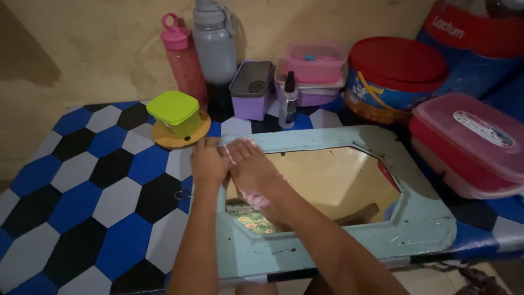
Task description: Cleaning a small mirror on a table using a cloth.
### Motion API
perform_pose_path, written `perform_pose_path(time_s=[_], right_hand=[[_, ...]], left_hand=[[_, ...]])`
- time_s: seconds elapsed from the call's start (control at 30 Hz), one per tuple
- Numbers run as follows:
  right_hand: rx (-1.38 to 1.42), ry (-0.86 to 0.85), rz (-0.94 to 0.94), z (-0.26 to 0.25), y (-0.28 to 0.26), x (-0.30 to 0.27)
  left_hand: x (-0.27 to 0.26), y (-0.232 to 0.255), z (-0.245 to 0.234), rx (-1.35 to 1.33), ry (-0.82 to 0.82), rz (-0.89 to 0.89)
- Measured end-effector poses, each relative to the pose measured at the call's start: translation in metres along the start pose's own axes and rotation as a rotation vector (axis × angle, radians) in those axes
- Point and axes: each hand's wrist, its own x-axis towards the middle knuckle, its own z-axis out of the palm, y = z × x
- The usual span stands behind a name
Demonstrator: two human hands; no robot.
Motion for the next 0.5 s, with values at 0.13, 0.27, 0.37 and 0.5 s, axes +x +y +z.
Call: perform_pose_path(time_s=[0.13,0.27,0.37,0.5], right_hand=[[0.114,-0.112,0.023,-0.022,0.015,0.004],[0.425,-0.013,-0.138,-0.047,0.064,-0.016],[0.373,0.058,-0.177,-0.086,0.111,-0.046],[0.103,-0.302,0.348,-0.136,0.184,-0.097]], left_hand=[[0.006,-0.010,0.004,-0.043,-0.025,-0.023],[0.008,-0.003,0.001,0.037,-0.110,-0.096],[0.007,0.001,-0.005,0.035,-0.143,-0.121],[0.008,0.003,-0.007,0.030,-0.153,-0.124]])
